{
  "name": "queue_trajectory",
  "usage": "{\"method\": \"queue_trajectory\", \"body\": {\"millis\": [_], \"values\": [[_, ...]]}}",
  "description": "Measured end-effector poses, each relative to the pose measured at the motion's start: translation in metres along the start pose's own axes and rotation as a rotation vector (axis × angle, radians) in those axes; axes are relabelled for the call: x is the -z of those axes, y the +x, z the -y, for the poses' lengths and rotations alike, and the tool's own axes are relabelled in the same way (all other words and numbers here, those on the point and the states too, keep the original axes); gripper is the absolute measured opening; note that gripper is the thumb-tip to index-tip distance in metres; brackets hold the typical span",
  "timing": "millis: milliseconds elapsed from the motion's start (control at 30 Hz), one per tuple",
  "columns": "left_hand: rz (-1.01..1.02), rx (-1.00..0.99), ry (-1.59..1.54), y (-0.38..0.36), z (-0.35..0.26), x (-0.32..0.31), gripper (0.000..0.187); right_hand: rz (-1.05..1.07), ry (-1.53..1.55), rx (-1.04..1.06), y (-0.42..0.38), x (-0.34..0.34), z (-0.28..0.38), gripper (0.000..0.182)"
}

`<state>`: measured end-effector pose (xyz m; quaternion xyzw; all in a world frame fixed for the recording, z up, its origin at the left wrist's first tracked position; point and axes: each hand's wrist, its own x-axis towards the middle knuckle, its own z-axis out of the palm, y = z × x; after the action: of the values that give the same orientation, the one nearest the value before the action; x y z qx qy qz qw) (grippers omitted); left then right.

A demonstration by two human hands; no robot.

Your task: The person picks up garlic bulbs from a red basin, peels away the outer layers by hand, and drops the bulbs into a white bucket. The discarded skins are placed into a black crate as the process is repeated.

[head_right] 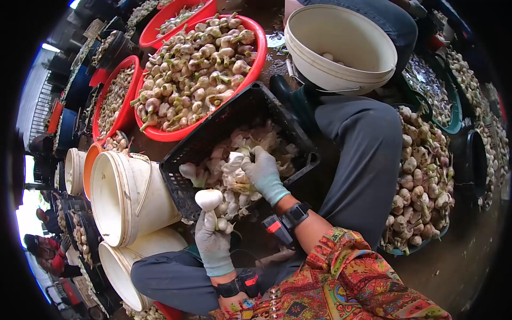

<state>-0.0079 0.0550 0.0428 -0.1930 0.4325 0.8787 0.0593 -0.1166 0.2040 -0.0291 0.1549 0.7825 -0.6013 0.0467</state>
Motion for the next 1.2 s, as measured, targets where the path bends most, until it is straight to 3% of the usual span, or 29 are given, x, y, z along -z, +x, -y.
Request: {"method": "queue_trajectory", "body": {"millis": [33,100,133,167,333,433,500,567,600,633,700,767,833,900,967,1000,1033,1100,1167,1200], "values": [[0.011,-0.001,0.001,0.000,0.001,0.000,0.039,-0.010,0.001,0.005,-0.005,0.008,0.001,0.022],[0.012,0.016,-0.150,0.001,0.003,0.004,0.039,0.242,0.401,0.201,-0.024,0.013,-0.001,0.029],[0.041,0.022,-0.178,0.003,0.003,-0.003,0.039,0.376,0.444,0.216,-0.031,0.013,0.006,0.036],[0.039,0.022,-0.177,0.004,0.005,-0.004,0.039,0.498,0.459,0.110,-0.037,0.017,0.013,0.038],[0.038,0.069,-0.079,0.008,0.016,0.003,0.040,0.694,0.659,-0.008,-0.035,0.020,0.037,0.035],[0.005,0.016,0.116,0.014,0.019,0.012,0.041,0.687,0.425,0.031,-0.025,0.021,0.028,0.028],[-0.011,0.021,0.185,0.015,0.019,0.009,0.042,0.566,0.328,-0.002,-0.019,0.010,0.011,0.022],[-0.046,0.007,0.167,0.014,0.017,0.000,0.042,0.278,0.288,0.127,-0.018,0.002,0.003,0.023],[-0.094,0.042,0.198,0.016,0.018,-0.001,0.041,0.450,0.400,0.061,-0.024,0.015,0.024,0.024],[-0.152,0.062,0.229,0.016,0.018,0.000,0.040,0.513,0.428,0.229,-0.025,0.012,0.025,0.025],[-0.088,0.045,0.048,0.014,0.026,0.013,0.036,0.415,0.214,0.119,-0.024,0.000,0.014,0.022],[-0.119,0.060,-0.238,0.010,0.019,0.014,0.033,0.208,0.145,0.162,-0.019,-0.017,-0.020,0.023],[-0.159,0.003,-0.394,0.009,-0.009,0.020,0.032,0.264,0.234,0.052,-0.023,-0.012,-0.005,0.025],[-0.190,-0.015,-0.592,0.013,-0.042,0.025,0.028,0.242,0.136,0.132,-0.025,-0.012,-0.008,0.026],[-0.127,-0.198,-0.625,0.029,-0.094,0.043,0.028,0.195,0.141,0.185,-0.026,-0.018,-0.020,0.029],[-0.101,-0.447,-0.530,0.040,-0.122,0.045,0.032,0.213,0.167,0.133,-0.031,-0.015,-0.014,0.028],[-0.002,-0.543,-0.708,0.045,-0.145,0.043,0.039,0.236,0.204,0.088,-0.033,-0.015,-0.008,0.027],[-0.016,-0.676,-0.472,0.073,-0.164,0.037,0.048,0.350,0.273,0.002,-0.032,-0.018,-0.002,0.025],[0.016,-0.551,-0.104,0.127,-0.168,0.022,0.042,0.393,0.174,-0.057,-0.035,-0.014,0.008,0.025],[-0.129,-0.434,0.132,0.150,-0.163,-0.012,0.039,0.294,0.141,0.215,-0.036,-0.015,0.004,0.026]]}}
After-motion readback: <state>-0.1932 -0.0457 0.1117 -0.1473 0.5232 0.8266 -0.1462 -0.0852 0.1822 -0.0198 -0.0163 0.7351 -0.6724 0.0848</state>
